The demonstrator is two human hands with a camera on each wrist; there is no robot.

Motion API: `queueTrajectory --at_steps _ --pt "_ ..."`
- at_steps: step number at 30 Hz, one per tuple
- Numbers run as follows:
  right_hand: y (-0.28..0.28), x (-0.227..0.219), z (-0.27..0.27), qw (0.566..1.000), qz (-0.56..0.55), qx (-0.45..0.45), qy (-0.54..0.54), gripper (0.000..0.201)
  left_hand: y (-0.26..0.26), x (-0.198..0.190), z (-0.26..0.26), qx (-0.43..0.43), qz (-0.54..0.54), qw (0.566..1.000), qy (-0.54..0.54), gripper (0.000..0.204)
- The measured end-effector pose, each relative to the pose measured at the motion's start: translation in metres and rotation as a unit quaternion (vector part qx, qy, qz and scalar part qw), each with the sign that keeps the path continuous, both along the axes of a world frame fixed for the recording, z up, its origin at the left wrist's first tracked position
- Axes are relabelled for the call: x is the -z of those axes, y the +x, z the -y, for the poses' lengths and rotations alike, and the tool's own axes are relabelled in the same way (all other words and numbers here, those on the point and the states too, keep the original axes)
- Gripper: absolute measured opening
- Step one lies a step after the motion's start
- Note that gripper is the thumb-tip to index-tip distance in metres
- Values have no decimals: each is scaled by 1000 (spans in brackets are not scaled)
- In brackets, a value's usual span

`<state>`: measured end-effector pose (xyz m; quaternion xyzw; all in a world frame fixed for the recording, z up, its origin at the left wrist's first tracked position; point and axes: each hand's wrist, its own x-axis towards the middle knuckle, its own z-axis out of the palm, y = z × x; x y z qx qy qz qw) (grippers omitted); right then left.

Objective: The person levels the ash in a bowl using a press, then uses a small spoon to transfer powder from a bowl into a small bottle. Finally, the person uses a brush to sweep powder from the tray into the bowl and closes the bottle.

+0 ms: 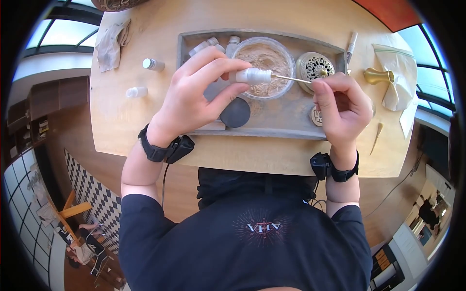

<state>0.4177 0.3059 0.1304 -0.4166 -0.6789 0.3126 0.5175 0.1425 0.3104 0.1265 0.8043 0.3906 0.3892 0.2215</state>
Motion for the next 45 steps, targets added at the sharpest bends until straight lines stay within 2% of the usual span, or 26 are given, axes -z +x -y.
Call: queueTrajectory --at_steps 2,5,8,14,20,26,35,38,39,42,43,45 --pt "1 1 0 999 -27 8 -21 6 -1 1 -2 -5 4 1000 1 34" --pt "1 -1 1 995 -39 71 -59 9 -3 1 -3 -14 13 1000 4 33" --pt "-5 -6 -3 991 82 76 -74 13 -4 2 -3 -17 19 1000 10 32" --pt "-9 -3 -3 982 107 35 -154 15 -4 5 -3 -25 27 999 2 31" --pt "-11 -7 -3 967 -31 54 -248 19 -6 4 -3 -23 21 1000 1 30" --pt "-2 -10 -7 967 -87 69 -229 21 -3 3 -4 -14 20 1000 4 26" --pt "0 -10 -5 960 -116 14 -256 14 -4 4 -3 -5 5 1000 9 31" --pt "-9 -9 1 980 -38 -4 -197 9 -3 4 -2 -1 2 1000 8 32" --pt "-8 -5 0 991 7 -39 -125 6 -2 4 -2 1 1 1000 6 32" --pt "-4 4 -1 999 30 -42 7 8 0 1 -2 -5 10 1000 6 27" --pt "0 7 -2 1000 -10 -18 0 9 -1 1 -2 -7 11 1000 8 28" --pt "4 3 -1 998 -24 35 -52 10 -4 4 -3 -12 14 1000 12 31"
